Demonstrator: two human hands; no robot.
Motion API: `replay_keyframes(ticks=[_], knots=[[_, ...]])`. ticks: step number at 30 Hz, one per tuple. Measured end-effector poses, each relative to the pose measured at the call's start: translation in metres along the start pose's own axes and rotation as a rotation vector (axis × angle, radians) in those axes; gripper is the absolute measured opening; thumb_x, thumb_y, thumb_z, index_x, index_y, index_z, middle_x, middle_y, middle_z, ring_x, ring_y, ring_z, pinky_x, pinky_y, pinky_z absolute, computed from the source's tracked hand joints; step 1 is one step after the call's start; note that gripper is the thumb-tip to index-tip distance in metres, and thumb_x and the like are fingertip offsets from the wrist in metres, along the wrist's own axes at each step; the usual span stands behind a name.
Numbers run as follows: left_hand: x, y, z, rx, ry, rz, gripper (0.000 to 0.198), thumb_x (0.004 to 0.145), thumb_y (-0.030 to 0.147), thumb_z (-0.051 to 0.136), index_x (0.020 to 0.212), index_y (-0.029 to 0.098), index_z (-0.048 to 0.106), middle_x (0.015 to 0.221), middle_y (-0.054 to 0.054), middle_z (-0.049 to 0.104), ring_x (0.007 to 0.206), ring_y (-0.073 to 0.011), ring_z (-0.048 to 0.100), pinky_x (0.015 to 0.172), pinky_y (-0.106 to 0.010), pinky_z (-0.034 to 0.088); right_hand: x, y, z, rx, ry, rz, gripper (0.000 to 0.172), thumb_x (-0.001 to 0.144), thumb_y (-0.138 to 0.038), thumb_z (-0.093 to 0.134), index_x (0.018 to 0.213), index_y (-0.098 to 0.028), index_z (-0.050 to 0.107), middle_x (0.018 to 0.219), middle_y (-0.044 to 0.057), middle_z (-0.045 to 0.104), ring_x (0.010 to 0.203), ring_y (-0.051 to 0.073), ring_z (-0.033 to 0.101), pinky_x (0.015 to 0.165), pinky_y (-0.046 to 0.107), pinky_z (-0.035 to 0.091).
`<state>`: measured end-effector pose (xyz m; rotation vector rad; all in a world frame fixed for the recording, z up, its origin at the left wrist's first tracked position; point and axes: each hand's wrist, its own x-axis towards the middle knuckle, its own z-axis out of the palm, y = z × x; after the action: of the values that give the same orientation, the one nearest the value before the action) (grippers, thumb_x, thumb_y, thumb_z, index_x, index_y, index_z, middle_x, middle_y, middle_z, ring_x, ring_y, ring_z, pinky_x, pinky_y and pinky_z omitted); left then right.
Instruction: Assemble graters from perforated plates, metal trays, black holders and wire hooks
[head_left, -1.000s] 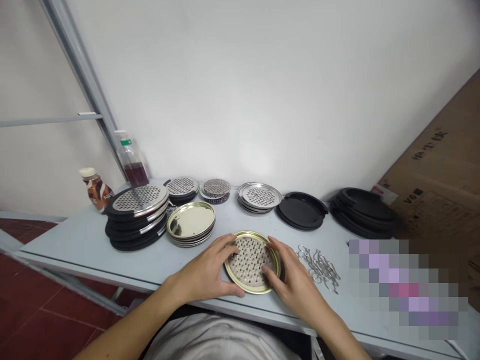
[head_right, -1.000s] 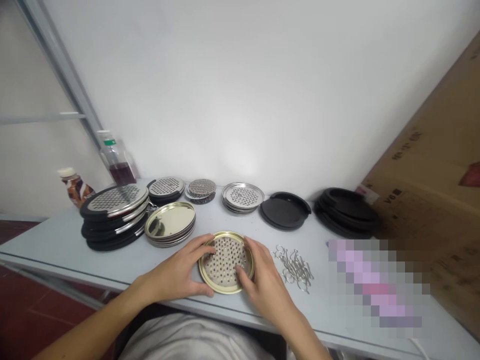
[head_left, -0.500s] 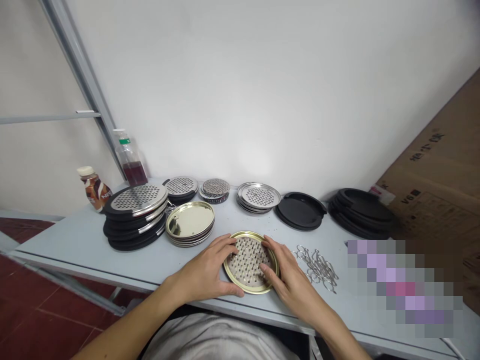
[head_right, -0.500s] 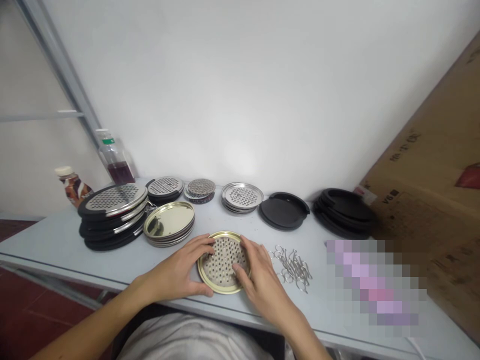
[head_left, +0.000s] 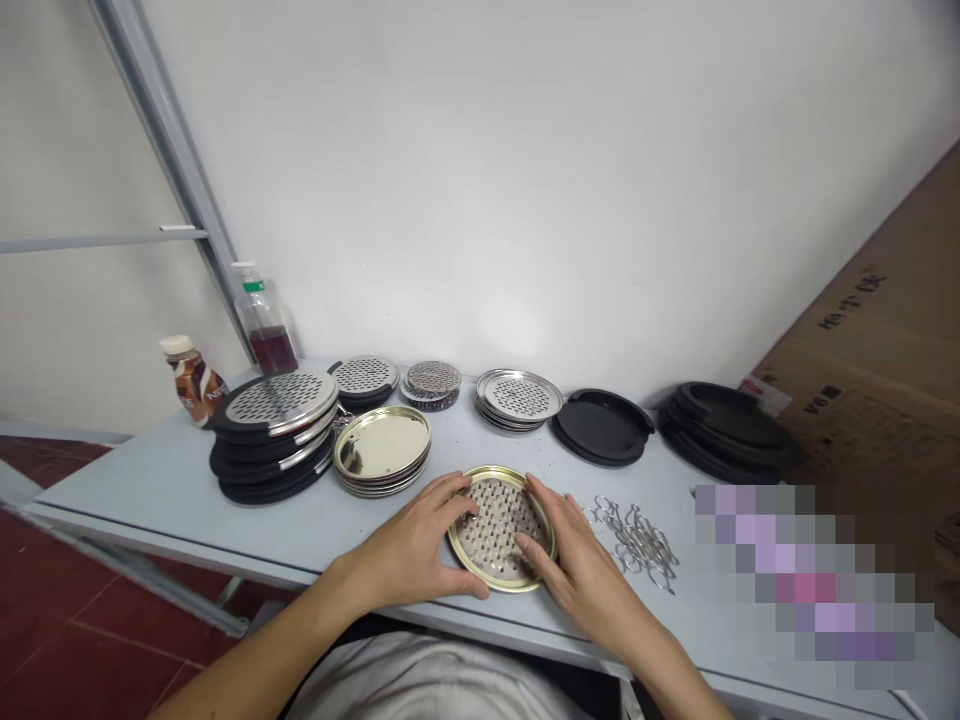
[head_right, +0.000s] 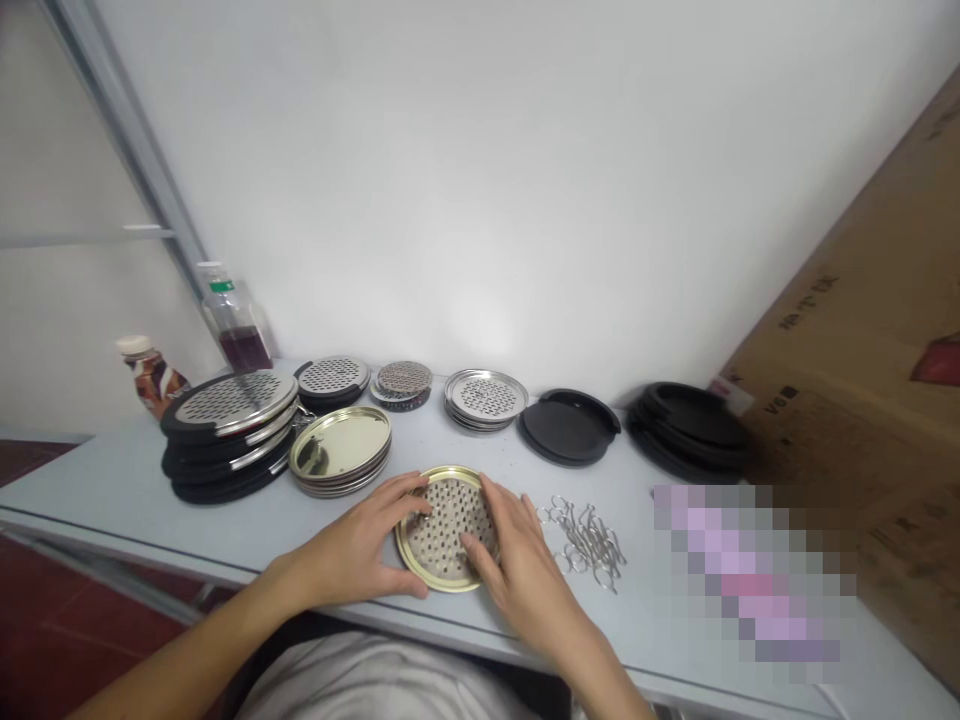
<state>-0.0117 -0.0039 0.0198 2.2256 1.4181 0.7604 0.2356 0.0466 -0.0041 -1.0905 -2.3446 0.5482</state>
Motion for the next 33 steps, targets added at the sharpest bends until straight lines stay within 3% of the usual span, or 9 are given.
replay_keyframes(ticks=[15, 26, 33], knots=[[0.0, -0.003, 0.001, 0.019, -0.007, -0.005, 0.079, 0.062, 0.058, 0.084, 0.128, 0.022, 0.059, 0.15, -0.014, 0.044, 0.142, -0.0331, 0.036, 0.117, -0.048, 0.033, -0.002, 0.0, -0.002, 0.035, -0.002, 0.009, 0.068, 0.095, -0.041, 0.052, 0.153, -0.028, 0.017, 0.151, 0.009, 0.044, 0.141, 0.025, 0.037, 0.121, 0.056, 0.016], [0.0, -0.004, 0.001, 0.022, -0.01, 0.011, 0.077, 0.063, 0.056, 0.084, 0.127, 0.023, 0.059, 0.151, -0.013, 0.042, 0.141, -0.0333, 0.036, 0.117, -0.049, 0.033, -0.001, 0.007, 0.0, 0.069, 0.003, 0.025, 0.053, 0.101, -0.035, 0.036, 0.152, -0.03, 0.021, 0.15, 0.008, 0.046, 0.141, 0.023, 0.038, 0.121, 0.055, 0.018], [-0.001, -0.004, 0.002, 0.055, -0.029, 0.003, 0.078, 0.065, 0.057, 0.083, 0.129, 0.021, 0.057, 0.151, -0.014, 0.041, 0.142, -0.0311, 0.035, 0.117, -0.046, 0.032, -0.001, 0.011, 0.001, 0.118, 0.042, 0.022, 0.052, 0.101, -0.034, 0.034, 0.152, -0.033, 0.023, 0.146, 0.006, 0.051, 0.134, 0.023, 0.049, 0.119, 0.055, 0.024]])
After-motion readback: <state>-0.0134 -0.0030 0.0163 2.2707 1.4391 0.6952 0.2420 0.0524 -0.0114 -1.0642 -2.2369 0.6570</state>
